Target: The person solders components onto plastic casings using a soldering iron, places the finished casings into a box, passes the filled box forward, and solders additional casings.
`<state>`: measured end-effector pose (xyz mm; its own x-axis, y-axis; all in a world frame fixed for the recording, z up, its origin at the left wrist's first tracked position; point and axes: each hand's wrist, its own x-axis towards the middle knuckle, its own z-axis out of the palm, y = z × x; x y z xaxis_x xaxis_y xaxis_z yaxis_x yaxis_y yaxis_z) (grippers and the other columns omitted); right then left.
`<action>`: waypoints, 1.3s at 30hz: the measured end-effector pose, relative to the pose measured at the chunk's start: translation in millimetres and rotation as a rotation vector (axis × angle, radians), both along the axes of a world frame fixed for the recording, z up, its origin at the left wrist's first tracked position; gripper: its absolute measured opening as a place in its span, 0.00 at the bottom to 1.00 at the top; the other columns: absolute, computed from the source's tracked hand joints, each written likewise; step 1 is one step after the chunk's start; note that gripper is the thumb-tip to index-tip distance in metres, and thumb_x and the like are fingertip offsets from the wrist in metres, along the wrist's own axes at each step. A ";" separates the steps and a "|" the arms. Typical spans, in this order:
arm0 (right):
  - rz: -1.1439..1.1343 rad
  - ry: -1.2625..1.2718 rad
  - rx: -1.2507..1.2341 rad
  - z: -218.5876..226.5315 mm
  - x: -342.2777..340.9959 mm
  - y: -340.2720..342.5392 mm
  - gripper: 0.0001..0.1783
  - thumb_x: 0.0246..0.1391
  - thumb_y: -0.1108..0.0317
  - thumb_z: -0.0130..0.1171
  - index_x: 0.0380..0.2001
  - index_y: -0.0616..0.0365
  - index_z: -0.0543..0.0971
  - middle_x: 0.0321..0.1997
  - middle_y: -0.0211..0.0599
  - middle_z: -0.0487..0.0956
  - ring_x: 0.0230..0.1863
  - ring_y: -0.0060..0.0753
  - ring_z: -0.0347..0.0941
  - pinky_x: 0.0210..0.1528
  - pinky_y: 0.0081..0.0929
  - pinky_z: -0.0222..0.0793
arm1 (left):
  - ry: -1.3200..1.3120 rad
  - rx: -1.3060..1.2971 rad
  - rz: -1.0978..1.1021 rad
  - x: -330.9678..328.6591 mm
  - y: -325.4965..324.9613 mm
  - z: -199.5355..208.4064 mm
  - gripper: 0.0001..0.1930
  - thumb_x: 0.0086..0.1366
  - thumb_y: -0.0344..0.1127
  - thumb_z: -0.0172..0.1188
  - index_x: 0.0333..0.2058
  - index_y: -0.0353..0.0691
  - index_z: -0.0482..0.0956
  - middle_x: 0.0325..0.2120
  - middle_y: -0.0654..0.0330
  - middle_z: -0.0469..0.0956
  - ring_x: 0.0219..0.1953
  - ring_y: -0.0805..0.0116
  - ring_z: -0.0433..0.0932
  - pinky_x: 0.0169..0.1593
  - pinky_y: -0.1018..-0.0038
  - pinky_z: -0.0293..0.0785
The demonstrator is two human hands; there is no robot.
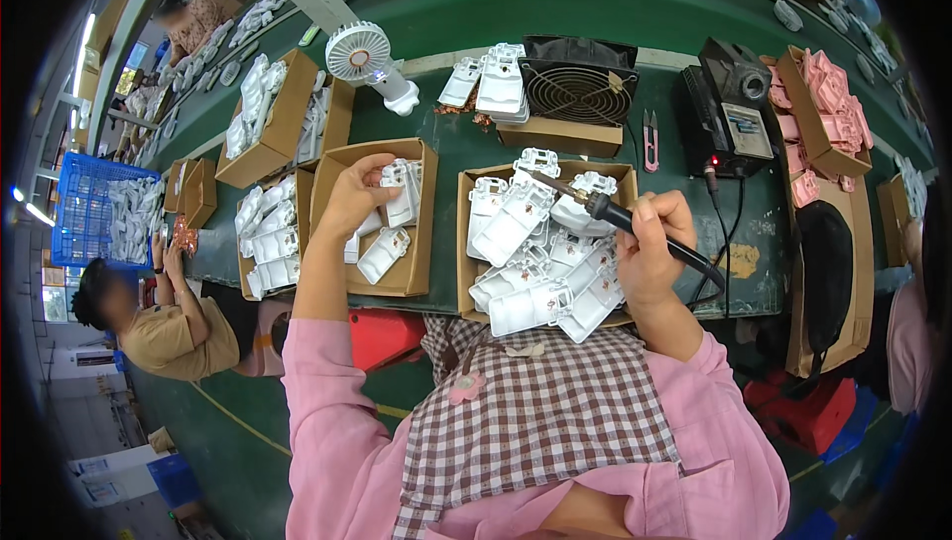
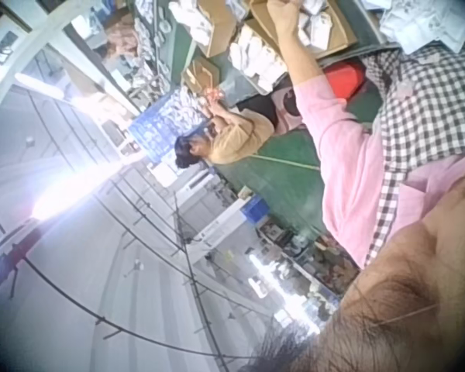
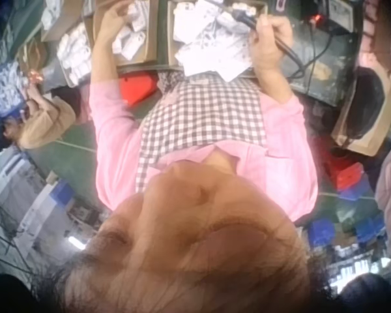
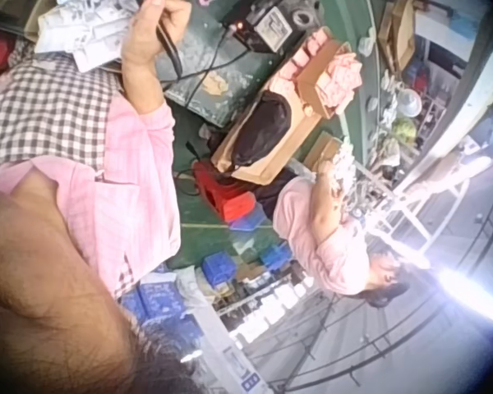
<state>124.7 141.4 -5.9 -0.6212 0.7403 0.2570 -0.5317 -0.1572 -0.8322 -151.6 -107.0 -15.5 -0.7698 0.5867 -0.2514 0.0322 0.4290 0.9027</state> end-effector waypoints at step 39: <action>-0.002 0.039 -0.043 0.8 0.2 -0.8 0.08 0.56 0.72 0.52 0.24 0.58 0.66 0.18 0.28 0.68 0.13 0.12 0.59 0.15 0.12 0.54 | -0.052 -0.136 -0.032 28.4 -3.1 34.9 0.18 0.55 0.29 0.64 0.43 0.32 0.72 0.25 0.65 0.76 0.21 0.82 0.70 0.21 0.83 0.65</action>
